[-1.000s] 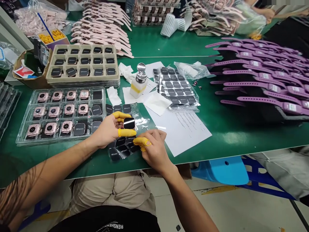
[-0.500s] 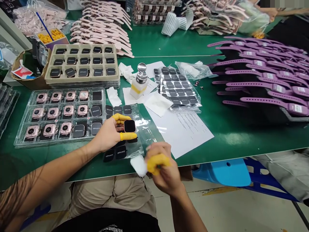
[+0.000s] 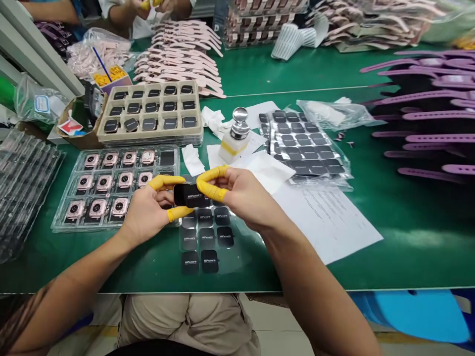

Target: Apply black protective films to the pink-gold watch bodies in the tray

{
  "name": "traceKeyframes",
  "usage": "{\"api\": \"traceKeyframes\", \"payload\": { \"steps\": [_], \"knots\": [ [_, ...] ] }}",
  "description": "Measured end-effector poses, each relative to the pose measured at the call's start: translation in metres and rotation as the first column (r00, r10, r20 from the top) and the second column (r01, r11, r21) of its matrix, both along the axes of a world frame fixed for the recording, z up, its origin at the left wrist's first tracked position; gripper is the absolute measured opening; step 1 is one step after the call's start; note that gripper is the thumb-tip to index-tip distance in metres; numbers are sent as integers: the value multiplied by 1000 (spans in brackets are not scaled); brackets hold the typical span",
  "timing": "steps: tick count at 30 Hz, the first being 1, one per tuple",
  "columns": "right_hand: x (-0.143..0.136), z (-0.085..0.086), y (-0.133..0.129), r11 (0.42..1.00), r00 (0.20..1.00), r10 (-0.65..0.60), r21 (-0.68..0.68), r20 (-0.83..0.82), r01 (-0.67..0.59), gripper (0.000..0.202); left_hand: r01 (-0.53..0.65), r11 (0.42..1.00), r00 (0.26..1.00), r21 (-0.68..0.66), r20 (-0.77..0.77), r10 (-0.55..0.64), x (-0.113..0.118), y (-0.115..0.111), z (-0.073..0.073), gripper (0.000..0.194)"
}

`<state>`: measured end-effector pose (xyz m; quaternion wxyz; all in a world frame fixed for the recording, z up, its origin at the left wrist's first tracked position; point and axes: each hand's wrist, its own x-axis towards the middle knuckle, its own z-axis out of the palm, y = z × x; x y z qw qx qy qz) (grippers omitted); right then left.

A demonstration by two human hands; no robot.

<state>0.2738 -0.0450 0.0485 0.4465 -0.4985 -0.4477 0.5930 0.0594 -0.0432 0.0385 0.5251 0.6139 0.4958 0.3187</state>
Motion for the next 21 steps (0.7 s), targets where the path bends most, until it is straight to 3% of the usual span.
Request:
{"api": "traceKeyframes", "payload": {
  "steps": [9, 15, 21],
  "knots": [
    [-13, -16, -18, 989, 990, -122, -71, 68, 127, 28, 26, 996, 987, 87, -161, -12, 11, -7, -7, 50],
    [-23, -19, -19, 983, 985, -150, -95, 88, 158, 37, 62, 997, 968, 45, -247, -49, 14, -6, -1, 48],
    [-23, -23, -21, 981, 979, -167, -75, 118, 177, 30, 48, 998, 964, 39, -264, -36, 14, -5, -2, 51]
  ]
}}
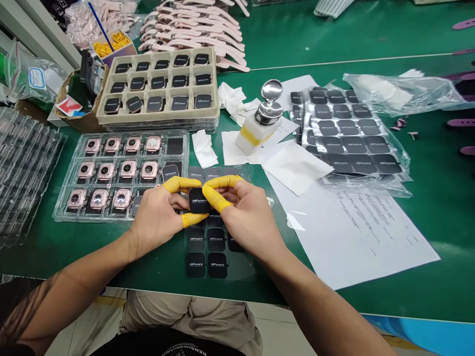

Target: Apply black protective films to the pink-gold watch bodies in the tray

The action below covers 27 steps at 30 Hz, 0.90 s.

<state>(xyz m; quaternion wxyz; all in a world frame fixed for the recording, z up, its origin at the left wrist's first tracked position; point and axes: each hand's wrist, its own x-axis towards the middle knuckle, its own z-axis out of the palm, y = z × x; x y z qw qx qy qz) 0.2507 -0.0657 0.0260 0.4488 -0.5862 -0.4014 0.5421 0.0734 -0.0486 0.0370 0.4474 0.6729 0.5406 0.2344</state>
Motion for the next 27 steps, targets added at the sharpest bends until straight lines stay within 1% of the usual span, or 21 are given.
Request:
{"api": "traceKeyframes", "payload": {
  "steps": [10, 20, 27],
  "knots": [
    [-2, 1, 1, 999, 998, -37, -8, 47, 37, 27, 16, 999, 999, 30, -41, -15, 0, 0, 0, 52],
    [-2, -3, -1, 999, 997, -33, 6, 64, 33, 30, 17, 997, 998, 79, -68, -12, 0, 0, -2, 50],
    [-5, 2, -1, 999, 996, -42, -21, 74, 44, 35, 20, 999, 997, 41, -81, -17, 0, -1, 1, 52]
  ]
}}
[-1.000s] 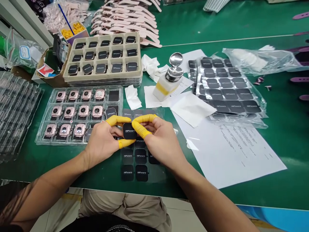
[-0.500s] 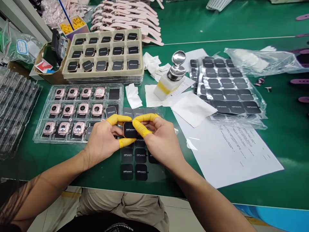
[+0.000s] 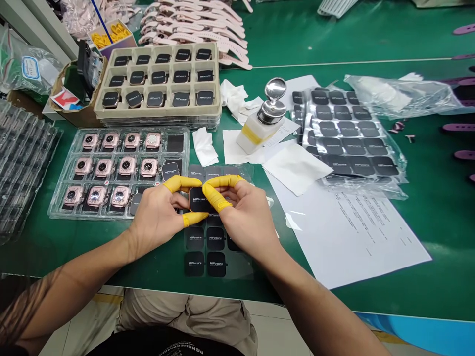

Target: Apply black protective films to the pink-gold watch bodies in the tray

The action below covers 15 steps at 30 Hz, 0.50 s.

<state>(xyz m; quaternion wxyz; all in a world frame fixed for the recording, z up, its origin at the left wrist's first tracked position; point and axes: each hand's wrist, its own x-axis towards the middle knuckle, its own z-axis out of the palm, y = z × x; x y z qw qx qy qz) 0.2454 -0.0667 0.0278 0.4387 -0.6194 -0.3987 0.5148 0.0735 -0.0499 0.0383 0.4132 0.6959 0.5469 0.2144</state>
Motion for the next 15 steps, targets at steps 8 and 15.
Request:
{"api": "traceKeyframes", "payload": {
  "steps": [8, 15],
  "knots": [
    [-4, 5, -2, 1000, 1000, 18, 1, 0, -18, 33, -10, 994, 990, -107, 141, 25, -1, 0, 3, 62],
    [5, -3, 2, 974, 982, -75, 224, 172, 35, 34, -122, 983, 967, -137, 207, 149, -11, 7, 10, 33]
  ]
}}
